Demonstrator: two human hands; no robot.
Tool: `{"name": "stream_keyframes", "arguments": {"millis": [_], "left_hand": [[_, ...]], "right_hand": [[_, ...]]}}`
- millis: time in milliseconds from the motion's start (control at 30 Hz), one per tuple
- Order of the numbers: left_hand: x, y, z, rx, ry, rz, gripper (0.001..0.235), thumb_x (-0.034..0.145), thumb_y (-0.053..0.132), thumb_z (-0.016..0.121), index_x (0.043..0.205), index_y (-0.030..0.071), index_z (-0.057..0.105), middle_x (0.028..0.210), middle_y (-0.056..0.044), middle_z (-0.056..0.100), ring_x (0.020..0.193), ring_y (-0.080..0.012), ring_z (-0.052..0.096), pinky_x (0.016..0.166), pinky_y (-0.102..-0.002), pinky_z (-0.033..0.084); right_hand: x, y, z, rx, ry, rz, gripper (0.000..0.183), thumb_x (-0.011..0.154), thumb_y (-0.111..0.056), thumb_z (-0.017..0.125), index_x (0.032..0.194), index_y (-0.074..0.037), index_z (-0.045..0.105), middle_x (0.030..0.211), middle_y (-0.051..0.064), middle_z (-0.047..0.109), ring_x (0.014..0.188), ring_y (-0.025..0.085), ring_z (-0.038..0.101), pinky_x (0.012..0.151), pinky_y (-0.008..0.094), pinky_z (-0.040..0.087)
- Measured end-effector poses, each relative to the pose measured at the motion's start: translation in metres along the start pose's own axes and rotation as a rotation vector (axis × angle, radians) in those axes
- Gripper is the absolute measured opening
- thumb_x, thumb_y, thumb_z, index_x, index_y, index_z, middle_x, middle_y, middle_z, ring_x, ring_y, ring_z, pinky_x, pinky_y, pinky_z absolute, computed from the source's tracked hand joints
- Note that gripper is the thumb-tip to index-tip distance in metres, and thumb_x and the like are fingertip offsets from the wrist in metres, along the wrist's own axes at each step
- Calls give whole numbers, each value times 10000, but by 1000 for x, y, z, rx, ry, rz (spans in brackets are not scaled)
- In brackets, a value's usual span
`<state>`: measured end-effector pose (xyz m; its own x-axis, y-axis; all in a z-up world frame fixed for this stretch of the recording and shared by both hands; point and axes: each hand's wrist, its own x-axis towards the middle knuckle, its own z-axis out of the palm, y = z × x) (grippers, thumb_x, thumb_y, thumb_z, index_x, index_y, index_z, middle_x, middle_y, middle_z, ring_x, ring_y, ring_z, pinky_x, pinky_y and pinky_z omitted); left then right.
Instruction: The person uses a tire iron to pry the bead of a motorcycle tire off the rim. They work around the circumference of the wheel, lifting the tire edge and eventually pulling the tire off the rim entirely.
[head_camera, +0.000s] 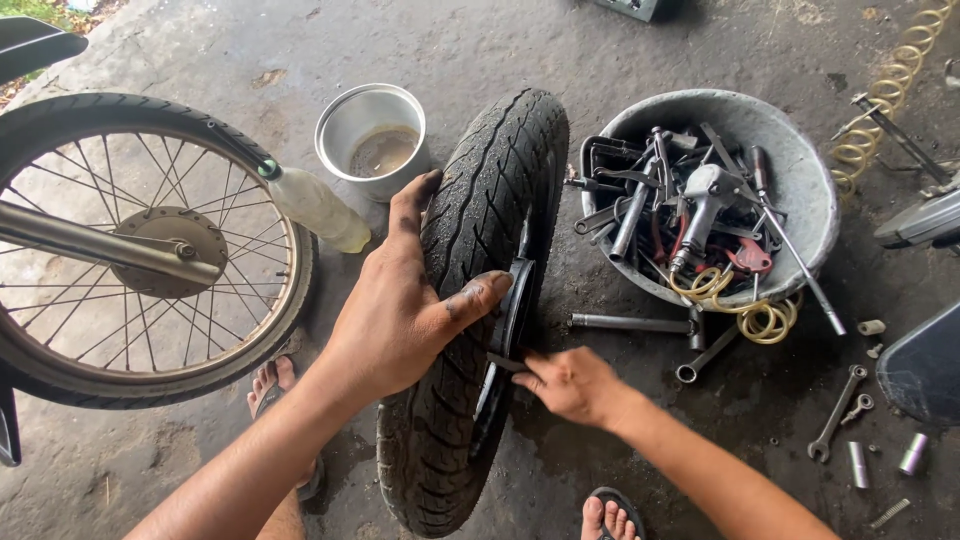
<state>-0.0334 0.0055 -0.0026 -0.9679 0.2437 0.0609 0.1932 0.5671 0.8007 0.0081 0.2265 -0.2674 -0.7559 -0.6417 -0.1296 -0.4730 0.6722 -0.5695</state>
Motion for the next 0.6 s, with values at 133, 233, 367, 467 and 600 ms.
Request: {"name": "stream_keyframes", "arguments": {"millis": [133,233,367,467,600], "left_hand": [[-1,5,2,-12,-1,5,979,856,354,784,1543,-24,197,1333,-285,653,1286,-363,643,1087,-400,456],[0,8,2,15,-21,-91,1005,811,380,786,1544,12,206,1313,-267,654,1198,-343,691,1056,-384,475],[-4,1,2,21,-10,1,974,839,357,793,1539,-8,222,1332,-279,648,1280,-359,638,1080,-394,453],[-8,3,-1,-2,-7,29,964,847,354,786,1541,-9,223,1351,-272,645,1288,-355,643,1088,-398,451],[-17,8,-3,-16,-39,-34,971,832,360,778,1541,16,210,1347,-257,639,1282,-349,634,1070,-400,448]], "right_hand": [[-1,-1,18,191,403,-221,237,963,-276,620,1014,-52,676,782,115,726,573,288,695,481,384,561],[7,16,2,15,-2,-57,197,1005,-315,617,1078,-165,722,706,70,734,478,247,678,409,379,535],[8,12,-78,-187,228,-284,315,939,-350,695,1023,-47,690,713,110,722,537,274,697,479,378,545],[5,1,-104,-55,319,-304,407,881,-349,712,1098,-6,685,709,141,711,551,301,695,462,393,524],[-10,25,-58,153,228,-200,313,917,-366,690,947,-55,682,648,152,678,630,315,687,579,424,513]]}}
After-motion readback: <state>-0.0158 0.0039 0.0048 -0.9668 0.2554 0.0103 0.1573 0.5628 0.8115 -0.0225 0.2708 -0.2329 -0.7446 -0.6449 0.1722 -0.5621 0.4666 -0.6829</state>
